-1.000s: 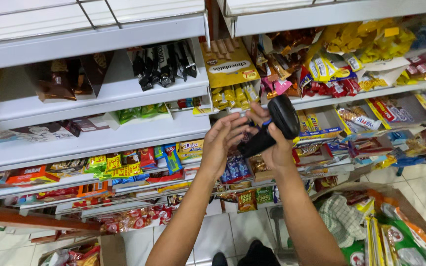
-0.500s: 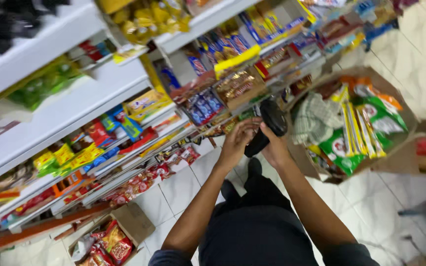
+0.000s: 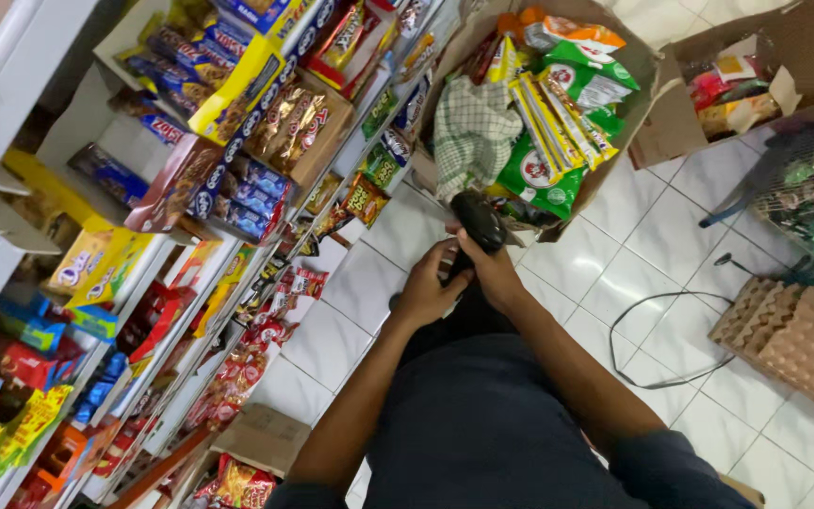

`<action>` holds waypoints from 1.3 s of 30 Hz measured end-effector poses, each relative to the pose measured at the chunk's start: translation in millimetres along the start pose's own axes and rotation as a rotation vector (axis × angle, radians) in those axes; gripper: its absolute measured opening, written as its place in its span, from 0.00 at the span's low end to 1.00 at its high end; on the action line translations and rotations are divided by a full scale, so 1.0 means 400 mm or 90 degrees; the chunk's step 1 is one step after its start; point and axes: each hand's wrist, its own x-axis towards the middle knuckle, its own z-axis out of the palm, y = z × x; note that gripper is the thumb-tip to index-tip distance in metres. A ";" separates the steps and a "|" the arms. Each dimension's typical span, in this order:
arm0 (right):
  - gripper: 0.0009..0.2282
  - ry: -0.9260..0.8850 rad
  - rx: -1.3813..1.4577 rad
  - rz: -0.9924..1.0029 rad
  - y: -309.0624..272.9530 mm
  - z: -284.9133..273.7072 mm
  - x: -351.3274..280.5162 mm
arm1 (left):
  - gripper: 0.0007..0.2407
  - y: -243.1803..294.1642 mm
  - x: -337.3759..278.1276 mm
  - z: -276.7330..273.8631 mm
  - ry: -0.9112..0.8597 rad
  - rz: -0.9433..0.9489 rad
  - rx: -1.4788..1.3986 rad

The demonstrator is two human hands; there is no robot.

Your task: The person picks up several packaged snack bars and food items from a cardboard box and scans their barcodes using a handheld scanner before placing them onto retail shelves.

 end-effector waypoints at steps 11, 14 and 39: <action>0.16 -0.063 -0.099 -0.116 -0.151 -0.236 0.097 | 0.18 0.128 0.162 0.135 0.038 0.095 0.049; 0.13 0.068 -0.192 -0.034 -0.183 -0.347 0.133 | 0.16 0.158 0.224 0.187 0.025 0.063 0.036; 0.24 0.119 -0.777 -0.304 -0.312 -0.559 0.325 | 0.21 0.111 0.471 0.386 0.023 0.097 0.296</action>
